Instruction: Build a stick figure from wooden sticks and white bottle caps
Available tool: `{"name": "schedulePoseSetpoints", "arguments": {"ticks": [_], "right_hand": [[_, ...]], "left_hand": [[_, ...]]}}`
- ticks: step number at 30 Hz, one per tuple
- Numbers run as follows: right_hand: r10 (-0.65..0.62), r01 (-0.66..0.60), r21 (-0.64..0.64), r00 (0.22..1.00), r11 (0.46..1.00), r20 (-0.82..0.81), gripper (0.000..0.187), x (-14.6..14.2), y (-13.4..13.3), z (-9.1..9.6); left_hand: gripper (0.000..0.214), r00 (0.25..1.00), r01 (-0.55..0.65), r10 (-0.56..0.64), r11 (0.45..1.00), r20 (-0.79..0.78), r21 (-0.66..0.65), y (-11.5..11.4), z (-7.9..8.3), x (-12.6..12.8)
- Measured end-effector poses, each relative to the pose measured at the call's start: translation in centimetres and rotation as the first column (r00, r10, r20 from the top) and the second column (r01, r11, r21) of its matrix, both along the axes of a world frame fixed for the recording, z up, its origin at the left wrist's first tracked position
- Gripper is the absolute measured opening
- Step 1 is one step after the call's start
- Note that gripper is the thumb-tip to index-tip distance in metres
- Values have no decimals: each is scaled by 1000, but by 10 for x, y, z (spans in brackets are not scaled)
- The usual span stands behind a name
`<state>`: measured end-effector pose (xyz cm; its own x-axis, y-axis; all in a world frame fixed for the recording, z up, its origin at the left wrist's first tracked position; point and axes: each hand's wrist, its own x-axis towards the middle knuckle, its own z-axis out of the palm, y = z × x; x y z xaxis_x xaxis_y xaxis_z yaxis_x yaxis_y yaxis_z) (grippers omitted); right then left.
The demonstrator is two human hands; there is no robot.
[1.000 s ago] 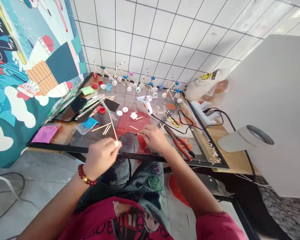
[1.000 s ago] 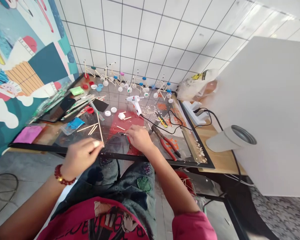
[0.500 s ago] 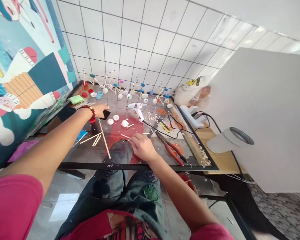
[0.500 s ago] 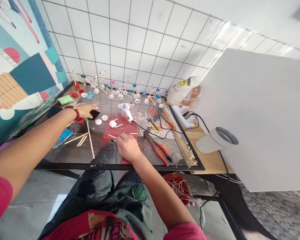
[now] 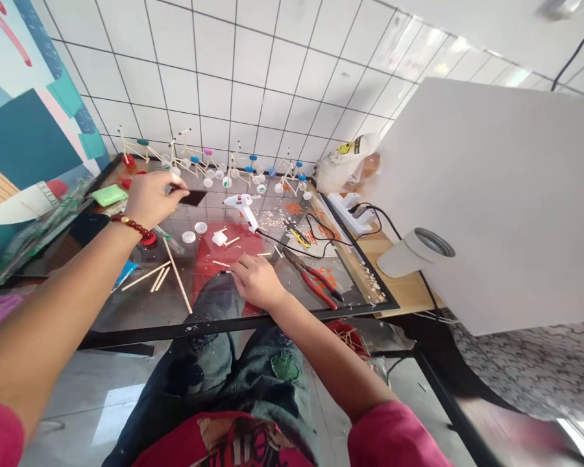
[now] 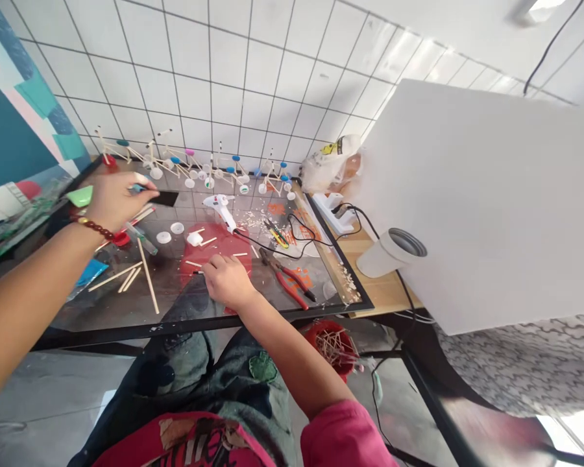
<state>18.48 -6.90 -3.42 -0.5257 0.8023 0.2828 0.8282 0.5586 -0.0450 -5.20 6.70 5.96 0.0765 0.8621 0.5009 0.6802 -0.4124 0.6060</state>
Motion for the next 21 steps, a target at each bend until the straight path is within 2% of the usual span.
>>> {"name": "schedulePoseSetpoints", "arguments": {"ticks": [1, 4, 8, 10, 11, 12, 14, 16, 17, 19, 21], "right_hand": [[-1, 1, -1, 1000, 1000, 4, 20, 0, 0, 1], [-15, 16, -11, 1000, 1000, 18, 22, -1, 0, 2], [-35, 35, -35, 999, 999, -5, 23, 1, -4, 4], [-52, 47, -40, 989, 998, -137, 21, 3, -4, 5], [-76, 66, -45, 961, 997, -265, 20, 4, -3, 6], [-111, 93, -63, 899, 994, -423, 19, 5, 0, 8], [-189, 111, -155, 658, 982, -729, 24, 6, 11, 15], [-253, -1, -277, 403, 961, -880, 34, 4, 26, 23], [-280, -91, -325, 330, 941, -902, 39, 1, 34, 26], [-306, -253, -380, 286, 890, -908, 47, -5, 49, 30], [-318, -324, -400, 279, 857, -906, 45, -11, 57, 29]], "left_hand": [[25, 999, 3, -5, 1000, 47, 28, -11, 3, 10], [22, 976, 33, -27, 999, 216, -25, -34, 6, 36], [24, 910, 78, -16, 988, 415, -133, -39, -7, 49], [25, 845, 135, 6, 965, 535, -224, -37, -14, 48], [26, 816, 170, 16, 949, 578, -267, -38, -17, 47], [27, 795, 208, 18, 931, 606, -300, -39, -20, 46], [29, 776, 281, -18, 905, 630, -320, -44, -25, 45], [33, 772, 340, -62, 881, 632, -329, -51, -30, 46], [35, 767, 358, -71, 872, 637, -334, -54, -33, 47], [36, 757, 364, -64, 868, 651, -338, -58, -42, 47], [33, 761, 349, -57, 876, 646, -334, -61, -51, 47]]}}
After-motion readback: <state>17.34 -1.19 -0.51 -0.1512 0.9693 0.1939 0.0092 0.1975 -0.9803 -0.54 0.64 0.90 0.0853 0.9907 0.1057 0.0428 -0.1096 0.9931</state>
